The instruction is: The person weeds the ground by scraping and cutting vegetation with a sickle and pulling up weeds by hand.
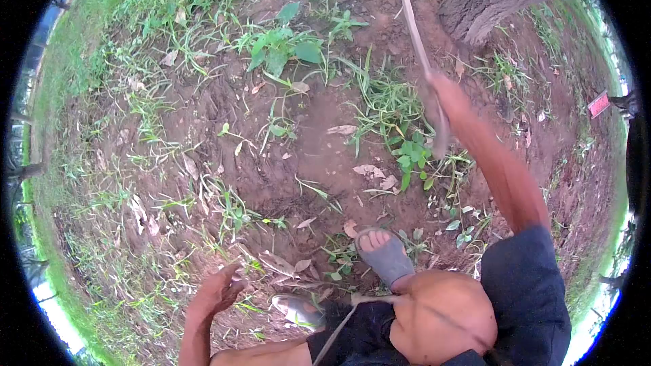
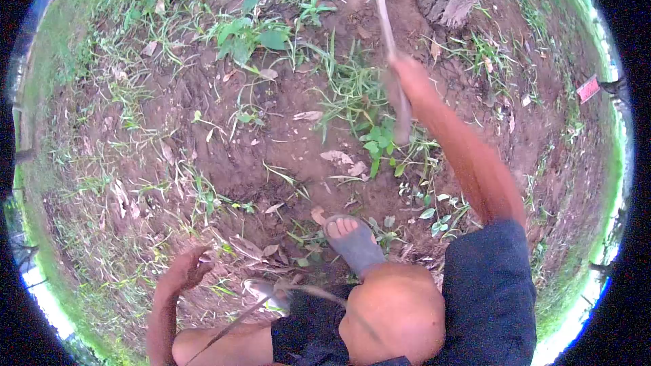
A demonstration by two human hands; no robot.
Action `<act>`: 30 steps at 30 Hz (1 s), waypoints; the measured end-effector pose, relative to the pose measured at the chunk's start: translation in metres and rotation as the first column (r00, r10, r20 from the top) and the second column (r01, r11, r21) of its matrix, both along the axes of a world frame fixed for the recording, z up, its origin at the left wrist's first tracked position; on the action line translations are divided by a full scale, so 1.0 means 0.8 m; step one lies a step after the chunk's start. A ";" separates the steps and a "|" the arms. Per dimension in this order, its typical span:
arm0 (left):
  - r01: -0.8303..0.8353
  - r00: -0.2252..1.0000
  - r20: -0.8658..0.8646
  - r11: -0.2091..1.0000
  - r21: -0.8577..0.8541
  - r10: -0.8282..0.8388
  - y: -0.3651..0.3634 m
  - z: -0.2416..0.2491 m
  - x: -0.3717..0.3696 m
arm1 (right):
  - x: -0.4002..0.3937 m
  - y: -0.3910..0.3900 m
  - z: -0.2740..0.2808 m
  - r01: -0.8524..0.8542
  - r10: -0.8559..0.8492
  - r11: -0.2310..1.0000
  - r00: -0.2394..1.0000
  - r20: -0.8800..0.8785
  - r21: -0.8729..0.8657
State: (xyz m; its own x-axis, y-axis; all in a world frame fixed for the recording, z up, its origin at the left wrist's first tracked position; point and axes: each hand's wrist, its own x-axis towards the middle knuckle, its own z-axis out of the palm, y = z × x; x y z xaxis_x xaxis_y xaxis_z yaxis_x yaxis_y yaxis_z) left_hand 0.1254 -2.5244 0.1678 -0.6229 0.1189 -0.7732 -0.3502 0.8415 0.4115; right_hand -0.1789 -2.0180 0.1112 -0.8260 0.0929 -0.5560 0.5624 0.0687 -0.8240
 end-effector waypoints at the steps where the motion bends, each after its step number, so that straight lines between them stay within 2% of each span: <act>1: -0.003 1.000 0.007 1.000 0.009 0.003 0.002 -0.004 0.000 | 0.035 0.034 -0.038 -0.084 0.117 0.940 0.990 -0.081 0.331; 2: 0.058 0.996 0.070 0.998 0.008 -0.059 0.004 -0.007 -0.005 | 0.088 0.038 -0.008 -0.204 0.219 0.863 0.975 0.021 0.463; 3: 0.123 0.984 0.129 0.992 0.007 -0.123 0.004 -0.009 -0.011 | 0.138 0.075 -0.026 -0.307 0.382 0.754 0.924 -0.007 0.580; 5: 0.176 0.975 0.145 0.984 -0.021 -0.171 0.016 -0.011 -0.024 | 0.231 0.104 -0.001 -0.434 0.475 0.613 0.870 0.131 0.660; 7: 0.099 0.994 0.037 0.995 0.028 -0.100 0.034 0.000 -0.041 | 0.307 0.102 0.051 -0.534 0.337 0.673 0.838 0.430 0.512; 8: 0.097 0.995 0.035 0.995 0.030 -0.098 0.035 -0.003 -0.041 | 0.328 0.091 0.084 -0.580 0.273 0.694 0.761 0.589 0.427; 9: 0.093 0.996 -0.008 0.994 0.052 -0.093 0.035 -0.008 -0.043 | 0.343 0.084 0.091 -0.580 0.274 0.692 0.762 0.587 0.430; 10: 0.090 0.995 -0.052 0.993 0.072 -0.086 0.037 -0.008 -0.045 | 0.350 0.078 0.097 -0.568 0.364 0.674 0.812 0.457 0.472; 12: 0.118 0.993 0.007 0.991 0.070 -0.118 0.044 -0.004 -0.052 | 0.339 0.077 0.101 -0.528 0.282 0.730 0.811 0.512 0.435; 14: 0.152 0.986 0.061 0.987 0.059 -0.156 0.052 0.001 -0.055 | 0.278 0.064 0.076 -0.486 0.462 0.712 0.868 0.185 0.507; 16: 0.232 0.971 0.047 0.972 0.020 -0.233 0.056 0.000 -0.054 | 0.189 0.025 0.039 -0.396 0.391 0.783 0.913 0.115 0.480; 17: 0.232 0.972 0.039 0.973 0.006 -0.232 0.059 0.007 -0.055 | 0.143 0.022 -0.011 -0.373 0.465 0.786 0.882 -0.075 0.493; 18: 0.181 0.983 0.031 0.983 0.021 -0.182 0.063 0.015 -0.054 | 0.098 -0.021 0.033 -0.381 0.356 0.876 0.925 0.137 0.297; 19: 0.133 0.991 0.026 0.990 0.039 -0.134 0.065 0.021 -0.053 | 0.055 -0.044 0.028 -0.320 0.302 0.926 0.946 0.115 0.200; 20: 0.117 0.990 -0.093 0.990 0.083 -0.109 0.052 0.015 -0.039 | 0.032 -0.056 0.022 -0.258 0.248 0.961 0.963 0.103 0.101; 21: 0.113 0.990 -0.095 0.990 0.082 -0.105 0.044 0.021 -0.031 | 0.034 -0.059 0.032 -0.261 0.252 0.960 0.963 0.101 0.101; 23: -0.105 0.989 -0.092 0.988 0.117 0.116 0.034 0.034 -0.013 | 0.036 -0.063 0.058 -0.204 0.205 0.979 0.979 -0.021 0.019; 24: -0.148 0.985 -0.079 0.984 0.103 0.156 0.027 0.036 -0.001 | 0.057 -0.061 0.074 -0.189 0.194 0.966 0.981 -0.013 0.178; 25: -0.163 0.982 -0.078 0.981 0.109 0.172 0.015 0.030 0.008 | 0.082 -0.052 0.096 -0.249 0.244 0.934 0.968 0.051 0.258; 26: -0.091 0.996 -0.001 0.995 0.035 0.091 0.002 0.022 0.018 | 0.109 -0.036 0.111 -0.309 0.283 0.892 0.951 0.125 0.329; 28: 0.011 0.986 0.166 0.998 -0.067 0.000 0.006 0.027 0.016 | 0.164 0.024 0.113 -0.329 0.296 0.877 0.944 0.147 0.350; 30: -0.028 0.985 0.170 1.000 -0.006 0.029 0.012 0.031 0.007 | 0.217 0.064 0.133 -0.444 0.378 0.721 0.896 0.234 0.532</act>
State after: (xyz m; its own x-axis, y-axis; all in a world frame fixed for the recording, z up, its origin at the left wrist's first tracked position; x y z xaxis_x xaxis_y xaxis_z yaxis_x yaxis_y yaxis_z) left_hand 0.1306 -2.5145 0.1929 -0.4851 0.0999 -0.8688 -0.4388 0.8315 0.3406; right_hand -0.0052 -1.9665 0.2173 -0.7989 0.0769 -0.5965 0.4465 0.7403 -0.5026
